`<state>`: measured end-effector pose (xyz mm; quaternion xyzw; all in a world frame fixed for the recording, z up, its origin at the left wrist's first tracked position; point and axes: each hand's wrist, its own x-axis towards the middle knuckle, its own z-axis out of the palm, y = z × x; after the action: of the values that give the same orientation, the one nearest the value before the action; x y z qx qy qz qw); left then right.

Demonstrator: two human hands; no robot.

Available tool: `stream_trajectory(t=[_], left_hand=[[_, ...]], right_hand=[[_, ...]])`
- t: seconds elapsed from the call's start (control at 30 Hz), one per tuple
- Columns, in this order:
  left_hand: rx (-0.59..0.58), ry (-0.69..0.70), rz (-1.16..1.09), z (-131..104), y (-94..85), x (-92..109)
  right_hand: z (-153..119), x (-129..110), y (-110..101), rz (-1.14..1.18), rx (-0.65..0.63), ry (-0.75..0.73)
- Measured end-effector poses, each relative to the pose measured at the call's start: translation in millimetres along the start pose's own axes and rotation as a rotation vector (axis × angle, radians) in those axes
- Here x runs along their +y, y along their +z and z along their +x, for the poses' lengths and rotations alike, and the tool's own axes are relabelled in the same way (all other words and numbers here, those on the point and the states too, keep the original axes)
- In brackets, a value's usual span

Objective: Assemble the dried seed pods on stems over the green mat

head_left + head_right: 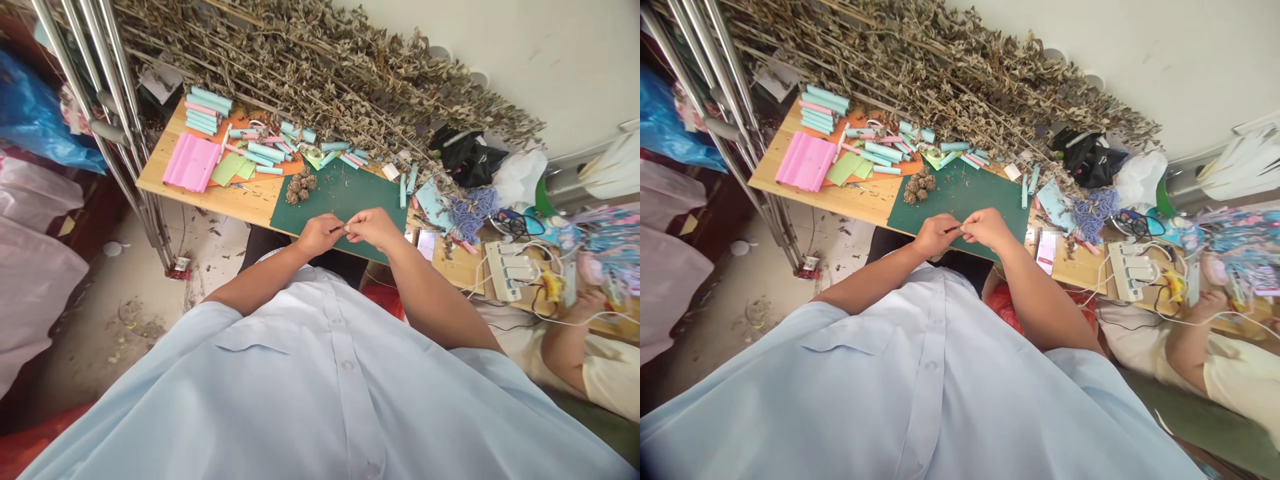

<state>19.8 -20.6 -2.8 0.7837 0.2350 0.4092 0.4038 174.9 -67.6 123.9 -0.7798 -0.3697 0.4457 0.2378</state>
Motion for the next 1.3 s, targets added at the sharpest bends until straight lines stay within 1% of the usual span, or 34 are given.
stream_trajectory(t=[0.2,0.5,0.67,0.73,0.87,0.97,1.03,1.13,1.23,1.3], left_hand=[[-0.021,0.005,-0.007,-1,-1.8,3],[-0.032,0.006,-0.004,0,-2.7,3],[-0.034,0.014,-0.013,1,-3.2,3],[-0.02,0.013,-0.018,1,-2.7,3],[0.008,0.001,-0.033,1,-0.9,1],[0.006,0.004,-0.027,1,-0.5,0],[0.0,0.007,-0.022,1,-1.2,0],[-0.008,0.006,-0.01,1,-2.9,2],[-0.025,-0.004,0.005,2,-4.3,5],[-0.031,-0.008,0.006,2,-4.9,6]], right_hand=[[7,0,0,-0.031,-0.017,0.03],[11,-14,5,-0.142,-0.028,0.094],[10,-17,6,-0.208,-0.03,0.086],[9,-16,2,-0.18,-0.045,0.064],[4,-8,-6,-0.032,-0.052,0.031],[0,2,-7,0.038,-0.009,-0.049],[-3,12,-6,0.028,-0.005,-0.129],[-4,26,-2,-0.111,0.001,-0.326],[-5,37,-1,-0.305,0.081,-0.558],[-7,42,-1,-0.406,0.124,-0.664]])
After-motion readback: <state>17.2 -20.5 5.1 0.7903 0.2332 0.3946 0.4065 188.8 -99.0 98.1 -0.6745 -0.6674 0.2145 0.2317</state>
